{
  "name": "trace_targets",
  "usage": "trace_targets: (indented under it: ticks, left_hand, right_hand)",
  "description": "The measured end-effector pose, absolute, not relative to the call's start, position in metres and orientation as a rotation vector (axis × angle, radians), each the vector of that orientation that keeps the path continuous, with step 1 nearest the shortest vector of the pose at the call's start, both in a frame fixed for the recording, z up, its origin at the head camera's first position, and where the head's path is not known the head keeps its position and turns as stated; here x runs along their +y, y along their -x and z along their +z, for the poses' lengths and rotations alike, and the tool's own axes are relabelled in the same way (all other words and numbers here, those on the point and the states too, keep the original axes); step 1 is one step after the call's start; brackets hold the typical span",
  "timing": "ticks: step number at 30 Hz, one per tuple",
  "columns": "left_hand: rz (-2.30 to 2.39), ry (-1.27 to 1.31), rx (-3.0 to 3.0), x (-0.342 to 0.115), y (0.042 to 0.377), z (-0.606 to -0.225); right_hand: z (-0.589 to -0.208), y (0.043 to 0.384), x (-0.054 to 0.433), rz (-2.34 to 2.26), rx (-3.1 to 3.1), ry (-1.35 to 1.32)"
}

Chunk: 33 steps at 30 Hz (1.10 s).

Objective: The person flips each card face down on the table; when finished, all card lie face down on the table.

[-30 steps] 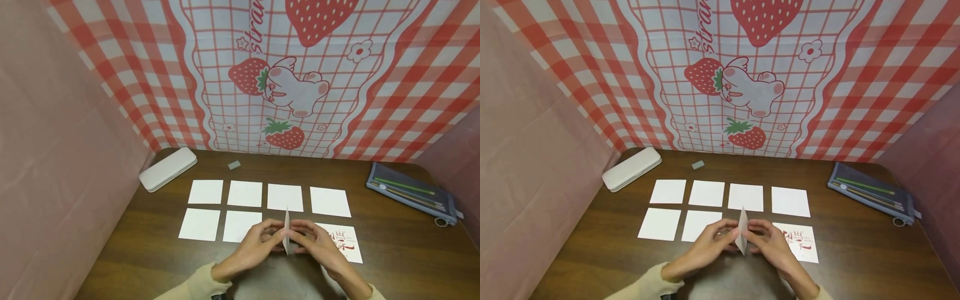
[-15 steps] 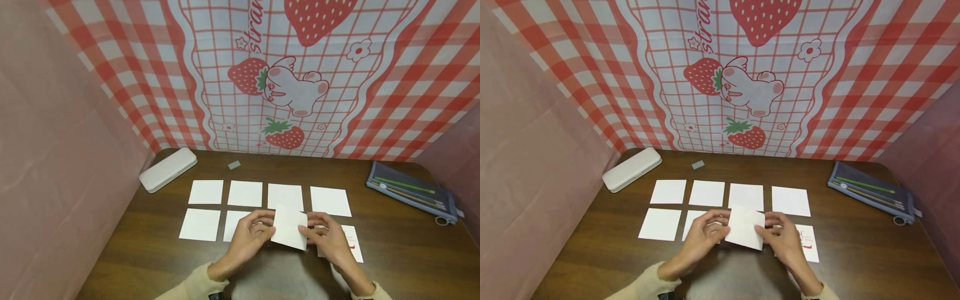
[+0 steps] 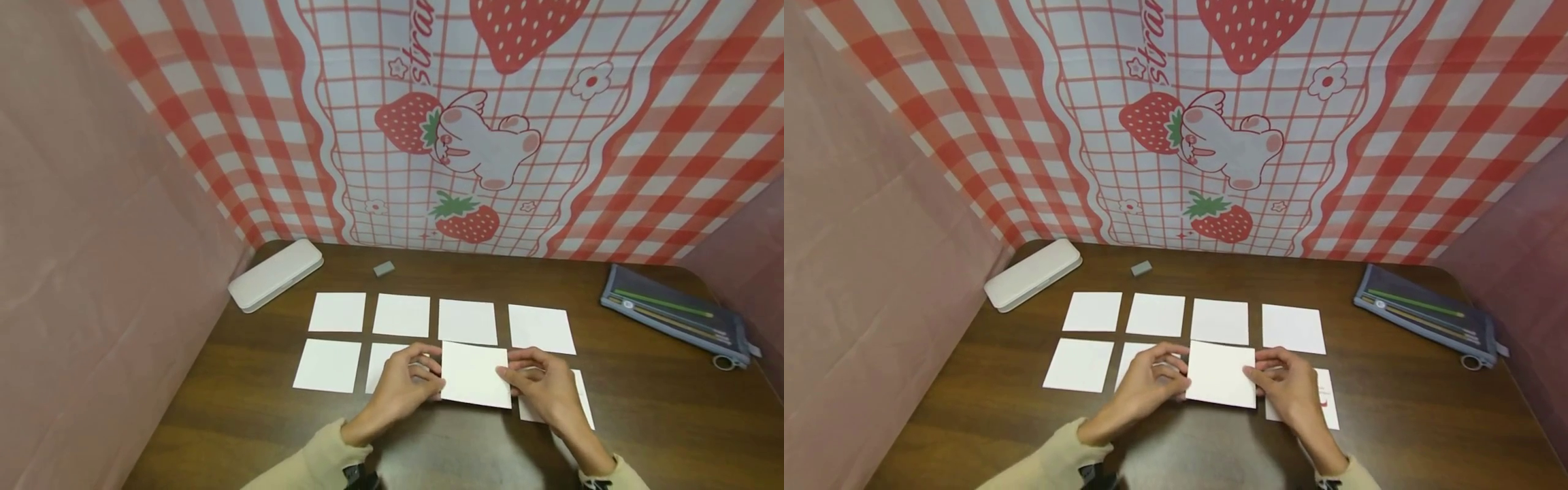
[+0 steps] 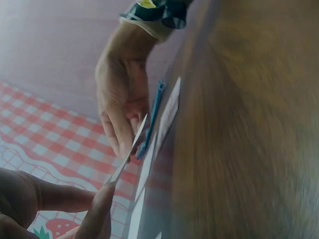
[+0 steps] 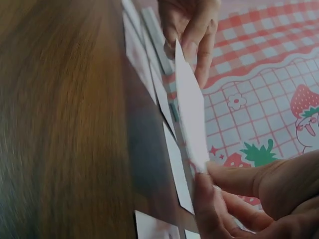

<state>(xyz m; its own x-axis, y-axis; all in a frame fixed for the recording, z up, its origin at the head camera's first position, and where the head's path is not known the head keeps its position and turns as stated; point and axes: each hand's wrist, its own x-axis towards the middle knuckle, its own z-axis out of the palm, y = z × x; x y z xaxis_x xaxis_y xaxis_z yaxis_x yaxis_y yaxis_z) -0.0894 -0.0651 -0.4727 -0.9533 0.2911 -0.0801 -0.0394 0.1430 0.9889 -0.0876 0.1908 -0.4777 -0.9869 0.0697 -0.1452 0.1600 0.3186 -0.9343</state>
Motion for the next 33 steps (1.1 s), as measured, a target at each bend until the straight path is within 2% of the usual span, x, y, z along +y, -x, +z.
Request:
trace_targets:
  ticks: [23,33]
  left_hand:
    - [1.600,-0.221,2.285,-0.060,0.096,-0.480]
    - [1.547,-0.305,2.377,-0.062,0.093,-0.475]
  right_hand:
    - [-0.484,0.100,0.196,-1.306,2.811,-0.035]
    - [-0.481,0.100,0.201,-1.215,2.825,-0.069]
